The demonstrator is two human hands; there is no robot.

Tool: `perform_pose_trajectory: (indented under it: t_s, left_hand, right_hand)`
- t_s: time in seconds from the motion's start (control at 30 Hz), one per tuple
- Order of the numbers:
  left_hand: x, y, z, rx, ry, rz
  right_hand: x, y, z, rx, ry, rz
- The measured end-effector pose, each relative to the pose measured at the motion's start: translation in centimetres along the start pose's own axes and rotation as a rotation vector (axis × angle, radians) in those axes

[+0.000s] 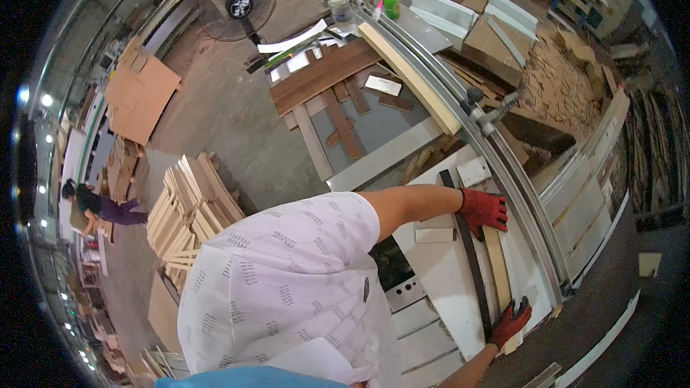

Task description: The recorder uses a large industrial sliding table saw to cut thin strips of wood to length.

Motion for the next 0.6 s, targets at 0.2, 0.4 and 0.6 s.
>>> perform_pose_trajectory:
  t_s: [0.2, 0.4, 0.6]
  left_hand:
    - [0.9, -1.2, 0.0, 0.071, 0.059, 0.121]
    - [-0.5, -2.5, 0.7, 0.030, -0.187, 0.061]
    - [-0.6, -0.1, -1.2, 0.028, -0.213, 0.025]
  right_hand:
    - [-3.2, -2.4, 3.9, 0.095, 0.499, 0.420]
    - [-1.5, 5.9, 5.7, 1.007, 0.335, 0.224]
    - [-5.0, 7.0, 8.5, 0.824, 0.288, 0.122]
Point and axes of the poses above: each hand's wrist, its own z-axis away from the middle knuckle, its own x-axis out of the palm, y = z × x, the point moved 2 cm from there along -z, towards the middle knuckle, and after that the axes turned 1 degree about -x, right-handed, at the moved point
